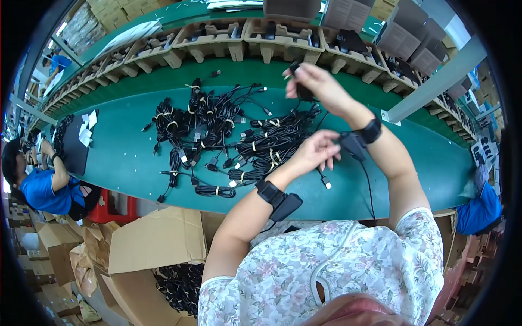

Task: Connecting USB cables to small electronic components on an assembly line.

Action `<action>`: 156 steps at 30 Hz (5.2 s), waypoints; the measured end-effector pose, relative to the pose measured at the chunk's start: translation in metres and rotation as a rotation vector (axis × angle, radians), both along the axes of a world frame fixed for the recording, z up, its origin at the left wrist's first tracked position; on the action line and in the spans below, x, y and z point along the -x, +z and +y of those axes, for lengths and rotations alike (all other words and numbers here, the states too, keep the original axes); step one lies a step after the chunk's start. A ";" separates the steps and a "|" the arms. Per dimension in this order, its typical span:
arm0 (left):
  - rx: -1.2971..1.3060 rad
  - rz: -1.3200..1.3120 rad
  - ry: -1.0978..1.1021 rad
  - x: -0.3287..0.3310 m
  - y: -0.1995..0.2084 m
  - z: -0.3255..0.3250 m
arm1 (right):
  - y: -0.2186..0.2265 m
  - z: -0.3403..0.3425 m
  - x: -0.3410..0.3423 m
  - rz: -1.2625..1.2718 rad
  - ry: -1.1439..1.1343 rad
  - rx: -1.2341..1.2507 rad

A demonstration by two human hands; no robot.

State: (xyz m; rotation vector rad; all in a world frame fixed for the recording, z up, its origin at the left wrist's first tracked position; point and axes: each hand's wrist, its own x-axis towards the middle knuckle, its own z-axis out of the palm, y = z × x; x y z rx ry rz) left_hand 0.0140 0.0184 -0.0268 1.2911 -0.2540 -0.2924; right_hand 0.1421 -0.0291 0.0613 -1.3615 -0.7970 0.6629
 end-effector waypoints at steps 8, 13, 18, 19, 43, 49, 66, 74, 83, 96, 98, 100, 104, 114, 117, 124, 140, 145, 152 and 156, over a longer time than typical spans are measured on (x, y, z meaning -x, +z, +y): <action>0.661 0.041 0.167 -0.004 0.019 0.014 | 0.005 -0.058 0.029 0.329 0.142 -0.074; 0.393 -0.029 0.258 -0.009 -0.017 0.010 | -0.007 -0.062 0.062 -0.961 -0.223 0.128; 0.225 -0.126 0.258 0.000 -0.011 0.001 | -0.003 -0.071 0.056 -1.107 -0.154 0.333; 0.241 -0.157 0.288 0.001 -0.005 -0.003 | 0.000 -0.075 0.050 -1.185 -0.214 0.390; 0.118 -0.102 0.181 0.006 0.007 -0.005 | 0.024 -0.055 -0.236 -1.258 -0.618 1.427; 0.130 -0.082 0.156 0.003 0.012 -0.006 | -0.010 -0.033 -0.249 -0.899 -1.179 1.007; 0.029 -0.064 0.127 0.002 0.005 -0.010 | -0.019 -0.076 -0.240 -0.728 -1.044 0.639; -0.019 -0.088 0.121 0.003 0.004 -0.012 | -0.004 -0.095 -0.221 -1.501 -0.789 1.062; -0.074 -0.092 0.093 0.005 0.004 -0.010 | -0.008 -0.167 -0.267 -0.988 -1.085 1.029; -0.093 -0.050 0.081 0.003 0.001 -0.009 | 0.025 -0.204 -0.298 -0.777 -0.855 0.991; -0.117 -0.059 0.088 0.003 0.000 -0.007 | 0.022 -0.193 -0.285 -0.801 -0.859 1.098; -0.130 -0.061 0.095 0.002 0.000 -0.007 | 0.018 -0.178 -0.267 -0.861 -0.863 1.298; -0.128 -0.075 0.098 0.002 0.002 -0.007 | 0.003 -0.174 -0.251 -0.964 -1.091 1.526; -0.140 -0.055 0.114 0.003 -0.004 -0.008 | -0.035 -0.206 -0.247 -1.185 -0.857 1.442; -0.134 -0.010 0.120 0.001 -0.004 -0.010 | -0.032 -0.195 -0.176 -1.261 -1.043 1.160; -0.180 -0.026 0.109 -0.003 -0.014 -0.010 | -0.028 -0.266 -0.024 -1.101 -0.492 0.821; -0.293 -0.107 0.139 0.001 -0.016 -0.014 | -0.081 -0.285 0.085 -0.857 -0.467 1.165; -0.504 -0.318 0.245 0.003 0.005 -0.027 | -0.021 -0.216 0.078 -0.815 -0.309 0.927; -0.528 -0.423 0.124 -0.003 -0.021 -0.008 | -0.018 -0.137 0.051 -0.477 -0.241 0.224; -0.085 0.082 0.160 -0.005 -0.010 -0.008 | -0.055 -0.125 0.004 0.200 -0.235 0.183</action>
